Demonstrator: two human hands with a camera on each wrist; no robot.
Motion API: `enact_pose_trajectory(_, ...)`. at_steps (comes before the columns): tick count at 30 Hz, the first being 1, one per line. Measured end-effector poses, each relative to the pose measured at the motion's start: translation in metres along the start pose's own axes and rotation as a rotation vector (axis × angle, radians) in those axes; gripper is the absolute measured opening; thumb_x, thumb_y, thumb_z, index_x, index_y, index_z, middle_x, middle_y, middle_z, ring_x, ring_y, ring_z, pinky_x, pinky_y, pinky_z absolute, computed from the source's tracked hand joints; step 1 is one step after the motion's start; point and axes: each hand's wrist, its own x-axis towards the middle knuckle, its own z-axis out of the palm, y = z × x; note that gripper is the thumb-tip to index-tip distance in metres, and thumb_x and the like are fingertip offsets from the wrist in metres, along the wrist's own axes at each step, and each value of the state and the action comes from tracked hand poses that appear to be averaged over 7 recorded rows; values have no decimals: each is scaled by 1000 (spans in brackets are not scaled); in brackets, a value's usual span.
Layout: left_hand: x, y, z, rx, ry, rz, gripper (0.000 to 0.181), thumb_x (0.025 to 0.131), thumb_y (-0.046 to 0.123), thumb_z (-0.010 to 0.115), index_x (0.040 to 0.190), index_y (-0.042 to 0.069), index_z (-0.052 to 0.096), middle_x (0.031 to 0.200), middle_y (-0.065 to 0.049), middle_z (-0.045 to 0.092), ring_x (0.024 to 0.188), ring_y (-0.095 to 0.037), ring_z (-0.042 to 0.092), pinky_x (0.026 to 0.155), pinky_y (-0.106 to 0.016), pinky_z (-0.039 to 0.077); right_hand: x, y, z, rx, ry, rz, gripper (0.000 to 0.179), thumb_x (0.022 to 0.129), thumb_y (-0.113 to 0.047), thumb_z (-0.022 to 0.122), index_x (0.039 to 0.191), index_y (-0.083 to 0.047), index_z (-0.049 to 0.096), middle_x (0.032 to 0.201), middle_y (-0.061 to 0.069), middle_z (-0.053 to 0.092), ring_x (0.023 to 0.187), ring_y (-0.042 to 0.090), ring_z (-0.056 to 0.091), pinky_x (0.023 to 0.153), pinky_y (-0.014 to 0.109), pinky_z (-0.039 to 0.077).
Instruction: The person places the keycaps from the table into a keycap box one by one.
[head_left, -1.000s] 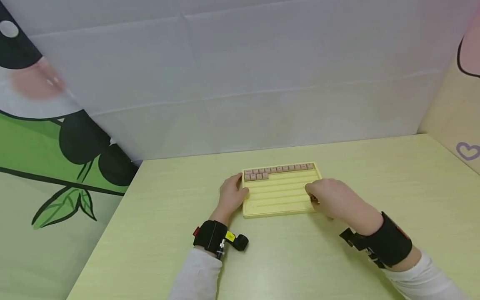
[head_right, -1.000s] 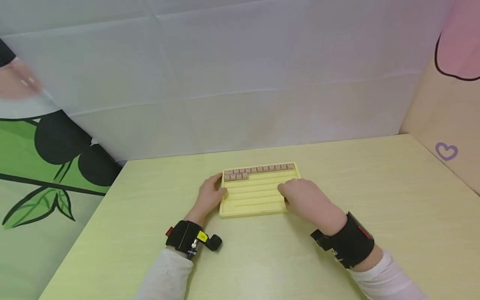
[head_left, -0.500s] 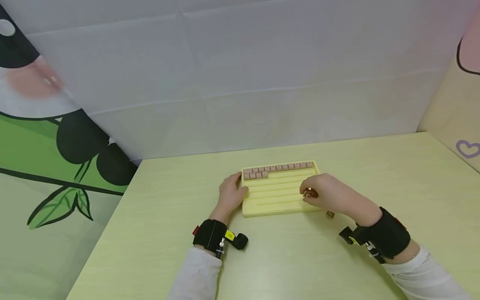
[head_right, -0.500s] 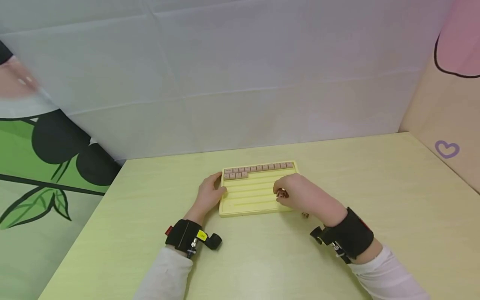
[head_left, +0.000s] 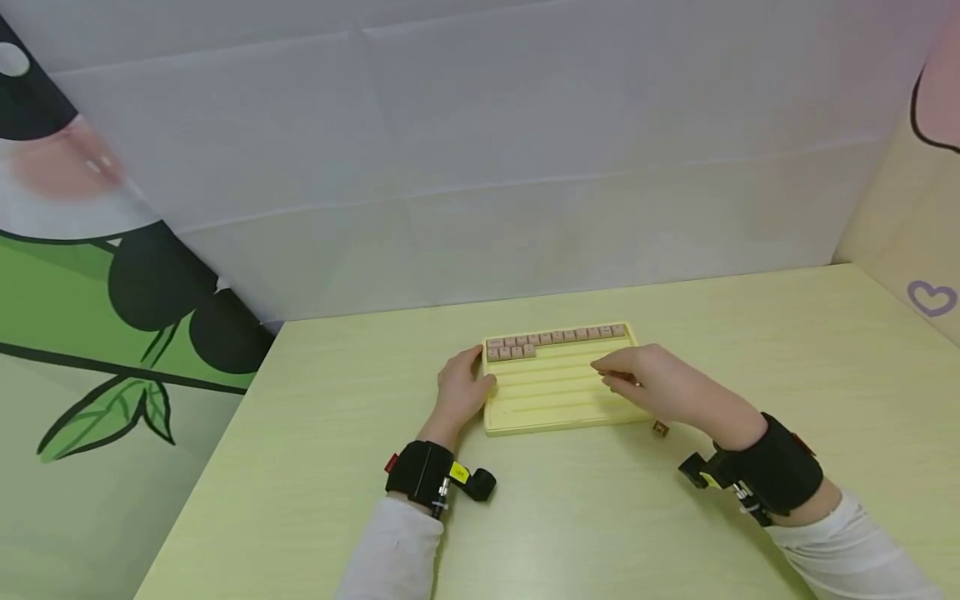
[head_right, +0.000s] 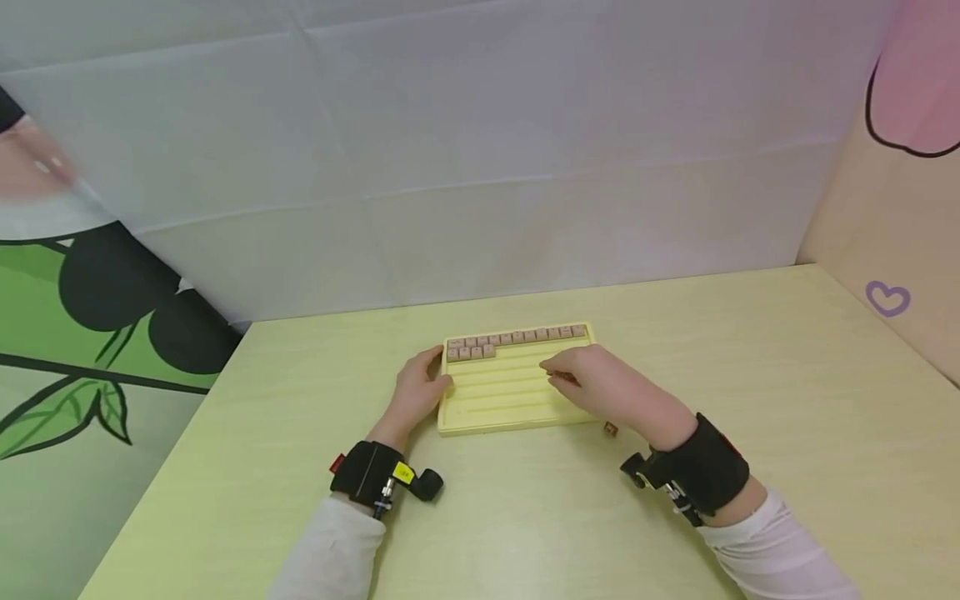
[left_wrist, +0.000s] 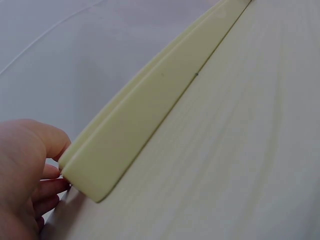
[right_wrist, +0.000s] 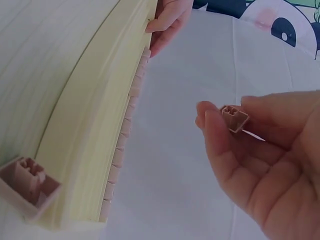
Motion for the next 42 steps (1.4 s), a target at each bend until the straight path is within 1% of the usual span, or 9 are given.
enact_pose_trajectory(2,2,1,1,0,4,-1,58,83,10,55,138,-4,44,138,-22,48,133,-39,38,113,-52,20,2,3,-3,7,-13,4,29,91,1,55,119,6,62,95,10,69,70,10,56,64,24,47)
enact_pose_trajectory(4,4,2,1,-3,8,-3,58,83,10,55,138,-5,44,138,-22,48,133,-39,38,113,-52,20,5,6,-5,10,-26,-1,30,91,2,54,119,6,61,91,10,69,74,13,59,67,26,49)
enact_pose_trajectory(6,6,3,2,-4,12,-5,58,83,10,54,138,-5,44,138,-22,48,133,-39,37,113,-53,20,7,9,-8,11,-28,-8,29,91,1,55,118,6,62,94,10,69,78,15,63,68,27,51)
enact_pose_trajectory(11,13,5,5,-6,24,-18,58,83,11,53,138,-4,44,138,-22,49,133,-38,37,113,-52,20,14,17,-12,16,-8,-35,25,87,-4,63,111,2,67,100,9,70,79,13,64,66,24,52)
enact_pose_trajectory(19,16,4,7,-5,30,-25,58,83,11,54,139,-4,43,139,-22,48,134,-38,37,114,-51,21,17,23,-10,-37,23,-100,21,81,-5,70,103,-4,70,91,0,64,69,4,52,59,20,47)
enact_pose_trajectory(25,17,2,9,3,34,-36,59,83,11,55,139,-3,43,139,-21,48,134,-37,37,114,-50,21,17,27,-6,-30,31,-111,16,83,-3,68,98,-6,70,90,-1,62,65,3,47,58,20,44)
enact_pose_trajectory(31,17,3,9,5,37,-30,59,82,10,55,138,-4,43,139,-22,48,133,-38,38,114,-50,21,17,30,-5,-21,38,-131,13,85,-2,64,95,-7,69,90,-1,61,69,3,51,62,22,48)
enact_pose_trajectory(38,19,3,10,7,42,-27,59,83,11,55,139,-4,43,139,-21,48,134,-38,38,114,-50,20,18,30,-5,5,9,-112,11,88,-10,64,98,-7,68,89,-3,61,72,5,54,63,22,49)
enact_pose_trajectory(42,18,3,9,3,47,-29,58,83,11,56,138,-4,44,139,-22,48,133,-38,38,114,-50,20,19,29,-5,4,35,-143,9,87,-5,64,95,-8,68,90,-1,61,70,4,53,61,21,49)
